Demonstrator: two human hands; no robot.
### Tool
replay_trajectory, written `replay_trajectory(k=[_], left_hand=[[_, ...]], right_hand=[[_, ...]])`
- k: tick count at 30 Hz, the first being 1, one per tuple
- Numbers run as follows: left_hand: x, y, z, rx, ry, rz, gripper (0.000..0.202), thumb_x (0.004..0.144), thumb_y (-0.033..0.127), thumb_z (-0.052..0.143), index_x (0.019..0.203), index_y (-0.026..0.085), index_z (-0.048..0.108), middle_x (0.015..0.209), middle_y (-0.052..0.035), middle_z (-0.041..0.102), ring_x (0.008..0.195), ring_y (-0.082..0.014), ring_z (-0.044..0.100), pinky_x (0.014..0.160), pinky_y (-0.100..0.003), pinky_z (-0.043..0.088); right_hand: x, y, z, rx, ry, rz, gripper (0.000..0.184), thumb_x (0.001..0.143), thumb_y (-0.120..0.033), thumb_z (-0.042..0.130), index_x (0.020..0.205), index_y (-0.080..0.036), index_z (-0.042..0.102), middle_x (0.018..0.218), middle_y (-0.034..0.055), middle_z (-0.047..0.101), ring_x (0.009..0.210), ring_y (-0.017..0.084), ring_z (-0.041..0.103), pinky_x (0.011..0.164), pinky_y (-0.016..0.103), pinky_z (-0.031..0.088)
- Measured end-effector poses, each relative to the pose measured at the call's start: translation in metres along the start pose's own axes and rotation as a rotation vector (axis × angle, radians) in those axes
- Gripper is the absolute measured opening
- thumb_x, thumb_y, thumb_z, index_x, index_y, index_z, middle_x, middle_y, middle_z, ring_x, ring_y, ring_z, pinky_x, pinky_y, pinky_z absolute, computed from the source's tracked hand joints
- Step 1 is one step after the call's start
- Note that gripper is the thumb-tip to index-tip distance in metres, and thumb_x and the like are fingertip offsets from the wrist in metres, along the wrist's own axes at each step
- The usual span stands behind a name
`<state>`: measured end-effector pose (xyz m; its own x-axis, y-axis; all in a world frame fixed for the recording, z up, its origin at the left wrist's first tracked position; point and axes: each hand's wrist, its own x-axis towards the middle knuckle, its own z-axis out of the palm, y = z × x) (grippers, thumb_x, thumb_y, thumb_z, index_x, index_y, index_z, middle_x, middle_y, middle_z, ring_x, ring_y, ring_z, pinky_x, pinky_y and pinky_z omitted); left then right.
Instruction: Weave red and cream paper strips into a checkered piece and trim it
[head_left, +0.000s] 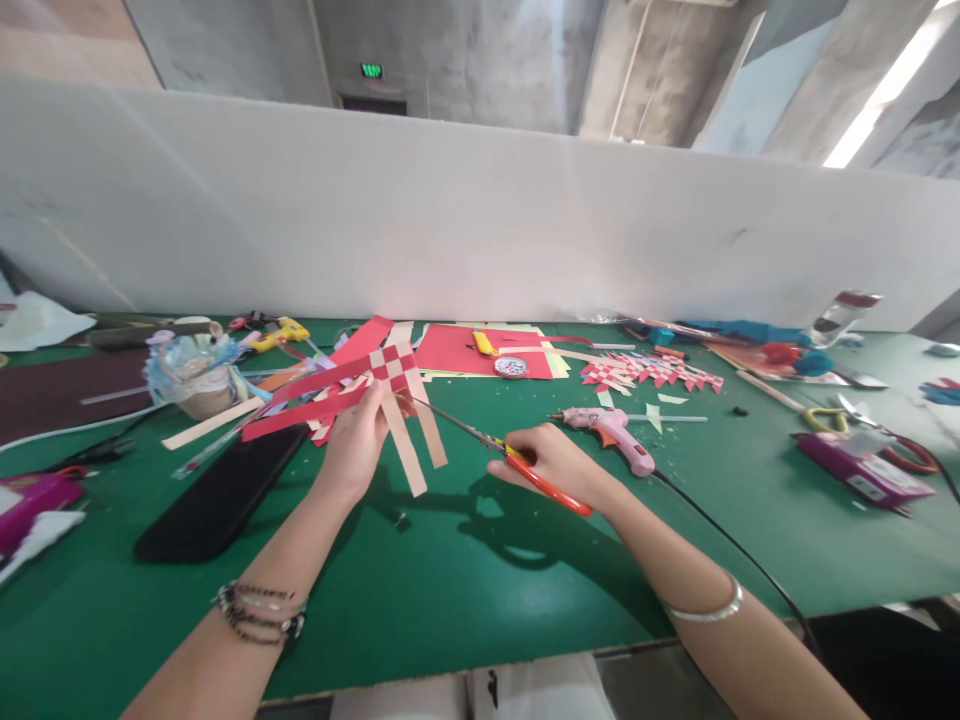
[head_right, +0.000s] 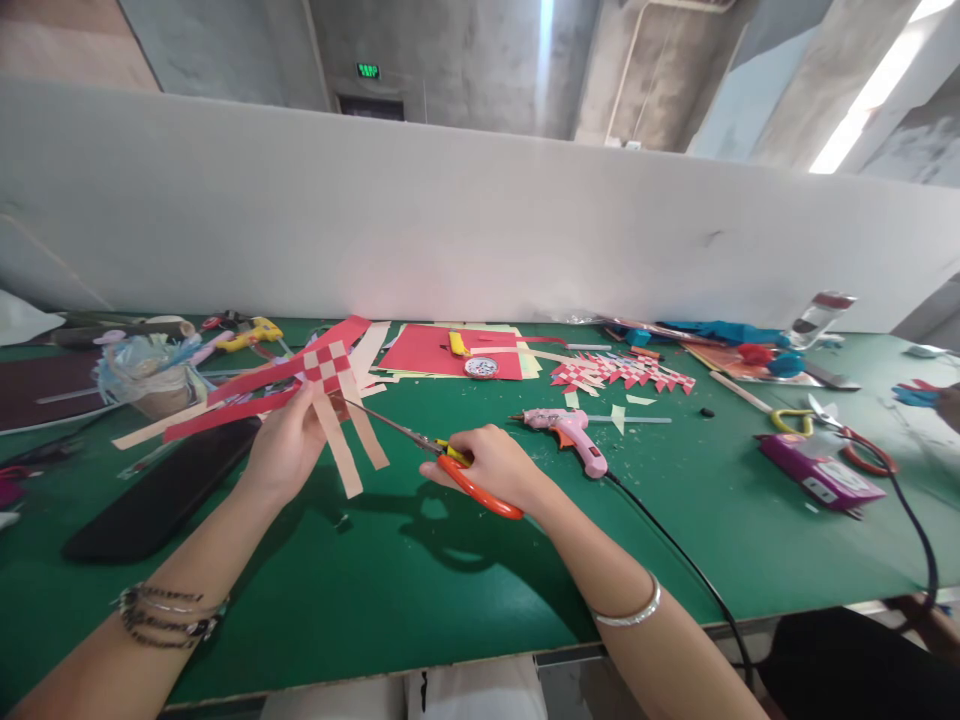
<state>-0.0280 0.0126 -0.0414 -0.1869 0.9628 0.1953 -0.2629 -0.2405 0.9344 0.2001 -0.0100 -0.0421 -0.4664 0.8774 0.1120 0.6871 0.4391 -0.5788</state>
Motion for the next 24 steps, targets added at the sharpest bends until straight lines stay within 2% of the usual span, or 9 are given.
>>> replay_trajectory(k=[12, 24], left_hand=[[0.0007, 0.0017, -0.0005, 0.048, 0.003, 0.005, 0.022, 0.076, 0.041, 0.057, 0.084, 0.021, 0.065, 0.081, -0.0052, 0.070, 0.089, -0.0265, 0.063, 0.080, -0.037, 0.051], [-0.0016, -0.0002, -0.0024, 0.132, -0.025, -0.009, 0.031, 0.078, 0.046, 0.054, 0.085, 0.018, 0.065, 0.069, -0.0054, 0.068, 0.083, -0.0261, 0.065, 0.086, -0.039, 0.047]], right_hand=[[-0.0001, 0.0023, 0.0004, 0.002, 0.010, -0.013, 0.046, 0.075, -0.050, 0.052, 0.053, -0.018, 0.028, 0.052, -0.0063, 0.024, 0.051, 0.007, 0.019, 0.045, 0.022, 0.016], [-0.0010, 0.0006, 0.0003, 0.008, 0.006, -0.001, 0.047, 0.077, -0.055, 0.048, 0.053, -0.018, 0.029, 0.052, -0.0061, 0.025, 0.050, 0.007, 0.019, 0.046, 0.023, 0.015]])
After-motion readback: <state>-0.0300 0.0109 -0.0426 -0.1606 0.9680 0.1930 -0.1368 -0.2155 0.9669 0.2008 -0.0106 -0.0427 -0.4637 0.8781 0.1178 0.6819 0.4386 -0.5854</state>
